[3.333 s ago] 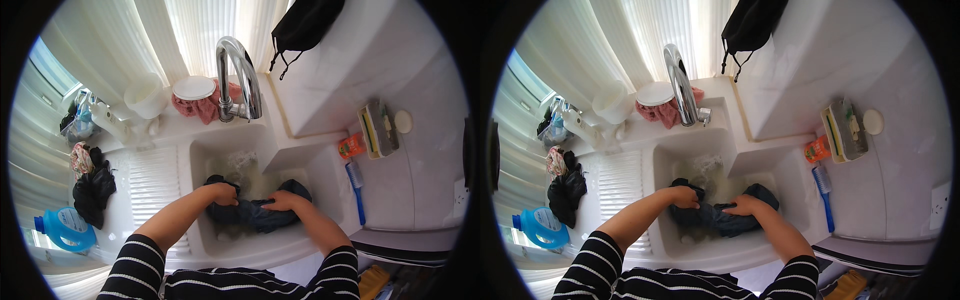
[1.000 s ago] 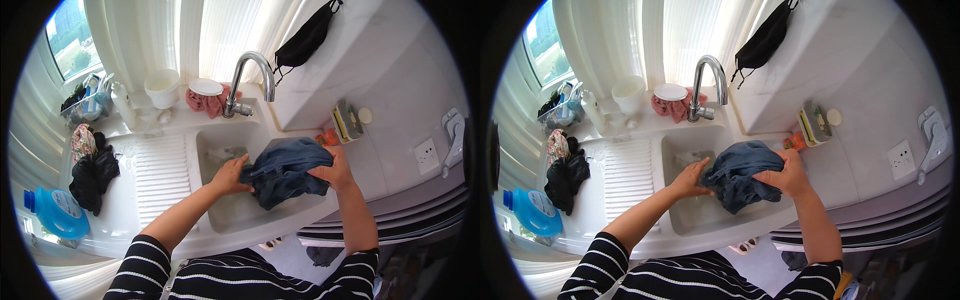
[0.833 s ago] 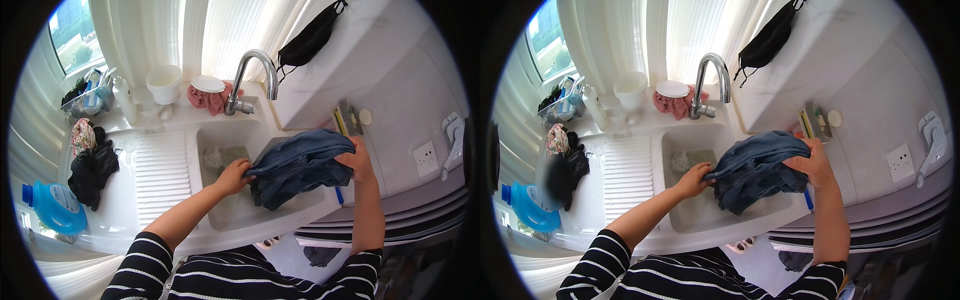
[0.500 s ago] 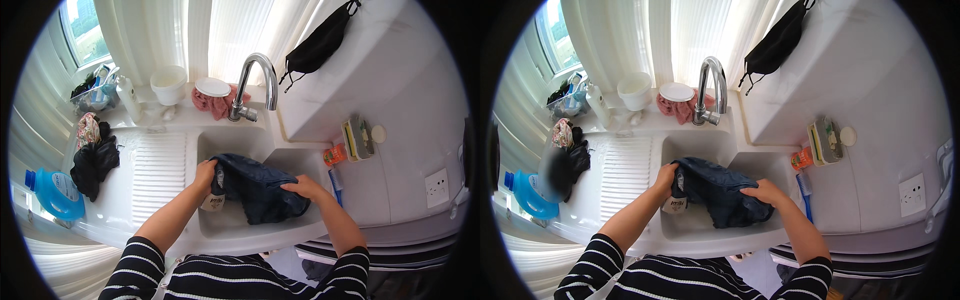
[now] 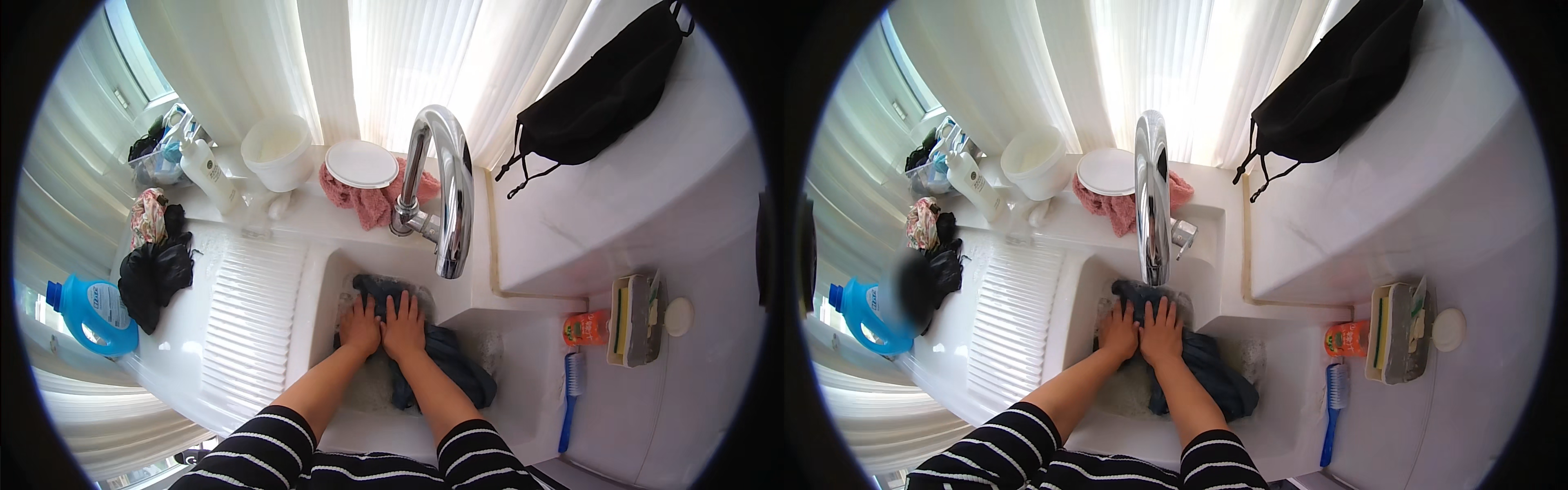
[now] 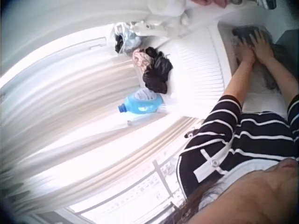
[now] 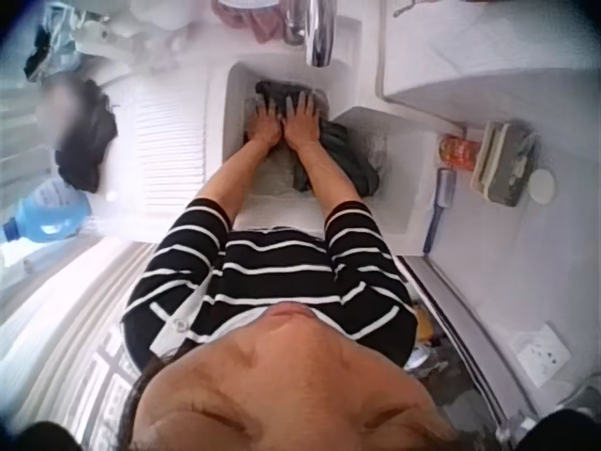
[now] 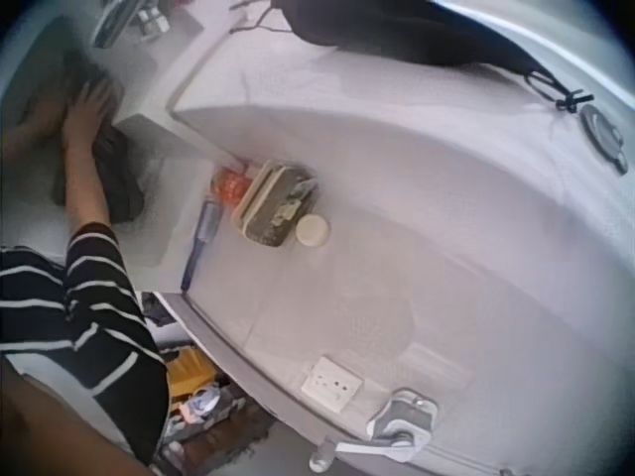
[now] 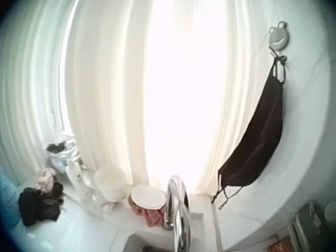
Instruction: The person hand-washes a dark-colored garment in a sink filled with soapy water. They repeatedly submerge, agitate, and wring the fabric to clean it, handling the item with both hands throughout the process.
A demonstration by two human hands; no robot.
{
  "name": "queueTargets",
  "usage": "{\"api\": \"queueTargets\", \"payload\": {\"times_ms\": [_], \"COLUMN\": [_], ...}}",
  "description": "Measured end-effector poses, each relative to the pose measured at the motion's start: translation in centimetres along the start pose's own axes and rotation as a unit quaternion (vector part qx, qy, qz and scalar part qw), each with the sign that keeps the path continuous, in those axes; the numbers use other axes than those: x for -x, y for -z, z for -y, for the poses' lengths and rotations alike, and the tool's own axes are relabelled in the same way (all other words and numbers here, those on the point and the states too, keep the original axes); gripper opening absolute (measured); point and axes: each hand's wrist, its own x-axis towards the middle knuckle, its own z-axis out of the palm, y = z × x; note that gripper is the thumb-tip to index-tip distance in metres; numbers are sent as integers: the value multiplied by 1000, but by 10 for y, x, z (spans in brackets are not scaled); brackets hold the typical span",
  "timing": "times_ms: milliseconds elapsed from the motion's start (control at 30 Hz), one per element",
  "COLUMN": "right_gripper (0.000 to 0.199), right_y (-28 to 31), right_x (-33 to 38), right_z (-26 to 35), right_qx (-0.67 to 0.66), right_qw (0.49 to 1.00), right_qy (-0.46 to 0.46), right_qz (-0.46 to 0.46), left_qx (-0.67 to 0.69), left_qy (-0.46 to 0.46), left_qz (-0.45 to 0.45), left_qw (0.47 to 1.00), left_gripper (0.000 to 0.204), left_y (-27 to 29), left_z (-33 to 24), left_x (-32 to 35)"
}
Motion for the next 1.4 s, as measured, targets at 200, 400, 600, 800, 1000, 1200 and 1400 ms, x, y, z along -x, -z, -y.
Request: {"api": "queueTargets", "payload": {"times_ms": [200,400,600,800,1000,1200,1400], "right_gripper": [60,71,42,51,69,37,38], "right_y": [-4,21,82,158,134,125,115], "right_x": [-19,-4,30,60,85,75,11], "right_z": [-16,-6,-1,-2,51,51,6], "right_qx": [-38,-219,-488,-633,-223,-262,-302], "right_qw": [998,956,870,773,952,945,953], "right_qy": [9,-174,-51,50,31,0,-25], "right_qz": [57,-88,41,-12,-209,-196,5], "left_qx": [3,274,762,826,882,770,683], "left_qy": [15,106,259,157,95,207,269], "left_qz": [71,-225,68,324,213,176,214], "left_qw": [997,929,589,434,410,577,644], "left_gripper": [49,65,93,98,42,29,43], "left_y": [7,-21,-7,70,71,81,101], "left_z": [-8,7,21,-16,-43,-33,-15], "left_x": [-14,-10,-8,44,79,88,67]}}
